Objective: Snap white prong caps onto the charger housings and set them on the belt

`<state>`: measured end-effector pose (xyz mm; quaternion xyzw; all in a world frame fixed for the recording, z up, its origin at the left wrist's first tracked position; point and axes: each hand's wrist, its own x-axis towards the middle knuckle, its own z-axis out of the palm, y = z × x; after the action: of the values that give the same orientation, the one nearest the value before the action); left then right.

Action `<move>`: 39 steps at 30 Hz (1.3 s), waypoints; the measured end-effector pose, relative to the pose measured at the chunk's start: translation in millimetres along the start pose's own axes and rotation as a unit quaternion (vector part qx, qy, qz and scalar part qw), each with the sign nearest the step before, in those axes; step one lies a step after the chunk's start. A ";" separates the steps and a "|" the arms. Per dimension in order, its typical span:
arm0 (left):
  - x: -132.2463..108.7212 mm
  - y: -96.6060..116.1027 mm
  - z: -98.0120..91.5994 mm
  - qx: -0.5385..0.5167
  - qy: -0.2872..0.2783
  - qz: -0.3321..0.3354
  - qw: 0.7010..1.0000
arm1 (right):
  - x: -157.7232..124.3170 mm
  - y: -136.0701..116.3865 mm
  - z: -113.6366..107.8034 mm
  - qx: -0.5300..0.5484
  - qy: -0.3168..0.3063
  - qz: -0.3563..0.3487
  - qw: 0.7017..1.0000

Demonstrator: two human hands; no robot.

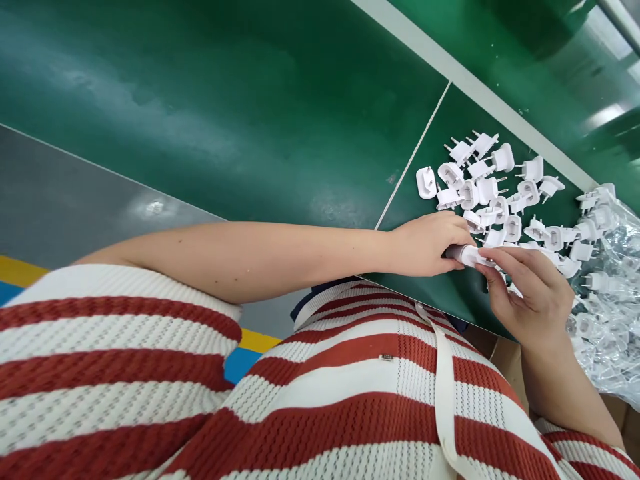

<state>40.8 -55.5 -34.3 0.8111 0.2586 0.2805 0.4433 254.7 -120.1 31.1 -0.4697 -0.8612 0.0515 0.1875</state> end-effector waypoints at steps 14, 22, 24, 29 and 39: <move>-2.5 0.3 3.1 -0.013 0.010 -0.007 1.000 | -3.0 -16.6 3.4 -0.151 0.027 -0.015 0.988; -2.0 -2.6 11.1 0.031 0.024 0.012 0.999 | -2.6 -18.0 8.4 -0.112 0.030 0.051 0.992; -4.8 4.2 8.9 0.041 0.019 0.005 0.999 | -1.4 -8.6 1.8 0.010 -0.008 0.083 0.996; -0.9 22.7 -31.7 0.013 0.013 -0.013 1.000 | 7.8 43.7 -20.0 0.158 0.056 0.192 0.967; 148.1 -64.6 -157.8 0.181 0.248 -0.276 0.911 | 67.3 146.6 45.6 -0.082 0.006 0.161 0.983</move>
<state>26.8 164.7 14.3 0.6785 0.6198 0.2873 0.2701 320.6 20.7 -31.4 -0.6163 -0.7744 0.0071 0.1425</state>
